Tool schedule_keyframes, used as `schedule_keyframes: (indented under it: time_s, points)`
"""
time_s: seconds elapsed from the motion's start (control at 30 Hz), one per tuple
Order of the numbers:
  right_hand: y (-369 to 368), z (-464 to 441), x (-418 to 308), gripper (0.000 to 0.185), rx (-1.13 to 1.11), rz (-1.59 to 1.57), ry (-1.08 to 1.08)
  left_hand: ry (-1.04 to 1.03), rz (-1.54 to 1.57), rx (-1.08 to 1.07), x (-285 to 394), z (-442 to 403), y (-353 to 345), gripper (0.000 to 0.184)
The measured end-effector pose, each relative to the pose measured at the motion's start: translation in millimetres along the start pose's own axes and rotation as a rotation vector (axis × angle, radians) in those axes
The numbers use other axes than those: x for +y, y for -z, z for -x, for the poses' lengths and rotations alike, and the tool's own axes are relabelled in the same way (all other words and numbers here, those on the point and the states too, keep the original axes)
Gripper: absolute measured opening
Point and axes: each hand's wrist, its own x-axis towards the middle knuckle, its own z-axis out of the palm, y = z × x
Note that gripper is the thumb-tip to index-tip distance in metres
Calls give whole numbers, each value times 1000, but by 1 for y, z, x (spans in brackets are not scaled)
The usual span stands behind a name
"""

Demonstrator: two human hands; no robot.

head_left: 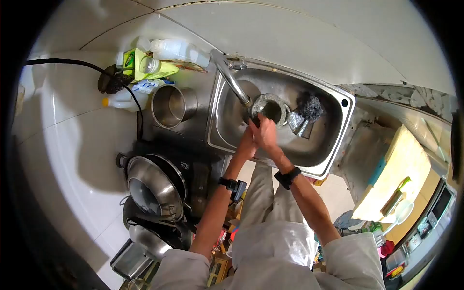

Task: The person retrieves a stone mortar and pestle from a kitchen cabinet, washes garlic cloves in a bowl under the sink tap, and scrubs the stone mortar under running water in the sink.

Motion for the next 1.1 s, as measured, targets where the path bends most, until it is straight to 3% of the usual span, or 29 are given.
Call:
schedule_keyframes:
  time_s: [0.07,0.13,0.2,0.37,0.43,0.53,0.6,0.73,0.83,0.9,0.97,1.03,1.07,1.1]
  points:
    - [-5,-2,-6,32,-57,30,2,-15,232,42,-14,0,8,58]
    - [-14,-5,-9,33,-112,57,6,-54,-261,-16,11,9,20,54]
    - [-26,-7,-8,32,-197,209,32,-40,-270,-37,19,13,24,52]
    - [-40,-5,-6,32,-112,273,116,-73,-301,-58,-1,6,32,48]
    - [-40,-4,-6,31,-97,283,126,-47,-466,-55,-1,6,33,45]
    - [-24,-9,-7,29,-199,127,116,34,-294,39,5,8,26,32]
    - [-8,-5,-9,27,-102,-171,84,2,-334,73,11,9,24,26]
    - [31,15,-2,30,120,-110,278,55,-489,200,32,23,20,31]
    - [64,34,6,36,83,-136,176,130,-674,155,71,38,18,33]
    - [87,42,7,41,-117,-133,-204,63,-660,190,72,45,13,33]
    - [100,53,8,42,-51,-176,-123,-6,-645,223,69,54,8,33]
    - [91,60,44,37,210,-85,348,-192,-619,254,72,61,-3,33]
    - [96,63,60,25,8,88,366,-313,-508,259,72,63,-9,36]
    - [82,63,90,11,-179,537,382,-433,-396,262,70,66,-18,40]
